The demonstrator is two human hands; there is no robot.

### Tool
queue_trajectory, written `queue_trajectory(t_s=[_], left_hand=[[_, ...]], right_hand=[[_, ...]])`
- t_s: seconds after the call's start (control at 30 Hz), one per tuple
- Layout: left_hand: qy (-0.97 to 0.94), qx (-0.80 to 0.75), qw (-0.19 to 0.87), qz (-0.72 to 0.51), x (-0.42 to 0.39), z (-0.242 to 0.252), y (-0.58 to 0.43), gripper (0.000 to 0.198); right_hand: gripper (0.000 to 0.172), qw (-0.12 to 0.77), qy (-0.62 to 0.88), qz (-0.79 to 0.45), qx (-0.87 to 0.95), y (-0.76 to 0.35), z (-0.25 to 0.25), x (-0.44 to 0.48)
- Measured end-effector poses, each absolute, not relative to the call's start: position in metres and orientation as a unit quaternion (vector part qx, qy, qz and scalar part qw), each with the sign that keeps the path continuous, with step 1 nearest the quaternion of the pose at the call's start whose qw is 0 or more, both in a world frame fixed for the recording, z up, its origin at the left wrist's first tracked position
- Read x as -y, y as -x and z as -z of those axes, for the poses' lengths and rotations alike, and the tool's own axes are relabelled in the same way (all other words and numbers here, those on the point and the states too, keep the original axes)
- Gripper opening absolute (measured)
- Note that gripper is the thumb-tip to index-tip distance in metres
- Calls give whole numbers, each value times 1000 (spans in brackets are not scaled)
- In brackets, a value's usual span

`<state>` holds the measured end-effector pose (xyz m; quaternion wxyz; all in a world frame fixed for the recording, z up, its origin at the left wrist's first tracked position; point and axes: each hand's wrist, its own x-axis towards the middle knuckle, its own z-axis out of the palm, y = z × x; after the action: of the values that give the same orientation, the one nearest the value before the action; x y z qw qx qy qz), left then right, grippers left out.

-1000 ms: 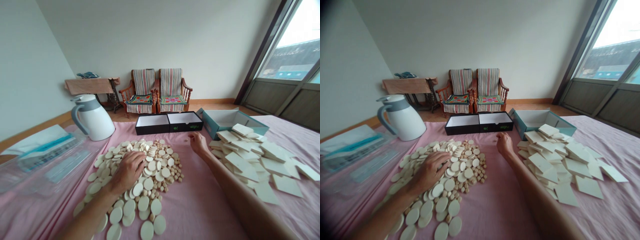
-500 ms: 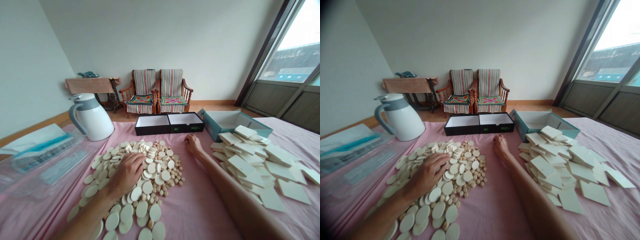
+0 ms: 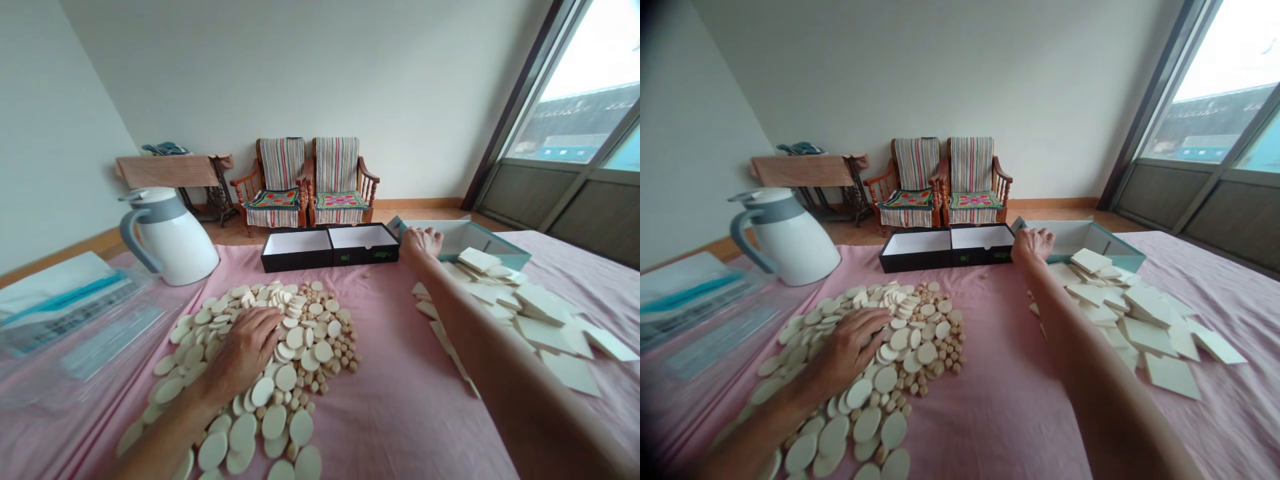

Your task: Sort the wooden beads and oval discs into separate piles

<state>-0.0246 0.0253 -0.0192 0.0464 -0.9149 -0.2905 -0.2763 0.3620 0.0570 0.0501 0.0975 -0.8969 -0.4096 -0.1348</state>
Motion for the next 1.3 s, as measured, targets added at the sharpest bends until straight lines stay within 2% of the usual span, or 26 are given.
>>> queue_trajectory(t_s=[0.27,0.63,0.7,0.8,0.9,1.0,1.13,1.3], left_hand=[[915,291,49,277,-26,21,26,22],[914,288,51,282,-25,19,25,22],[914,288,51,282,-25,19,25,22],[914,289,50,282,-25,18,24,22],[914,290,51,280,-24,18,24,21],[912,294,55,281,-23,18,24,21],[913,295,52,276,-24,20,25,21],[912,294,54,282,-24,20,25,21]], right_hand=[[18,42,928,28,368,-400,-38,-58],[18,29,921,19,388,-390,-42,-55],[26,48,917,57,392,-385,-46,-52],[34,132,879,142,435,-368,-49,-48],[31,184,813,75,546,-341,-37,-45],[25,169,765,-12,621,-316,-8,-45],[26,169,750,-26,639,-300,30,-44],[34,217,747,-9,629,-301,48,-40]])
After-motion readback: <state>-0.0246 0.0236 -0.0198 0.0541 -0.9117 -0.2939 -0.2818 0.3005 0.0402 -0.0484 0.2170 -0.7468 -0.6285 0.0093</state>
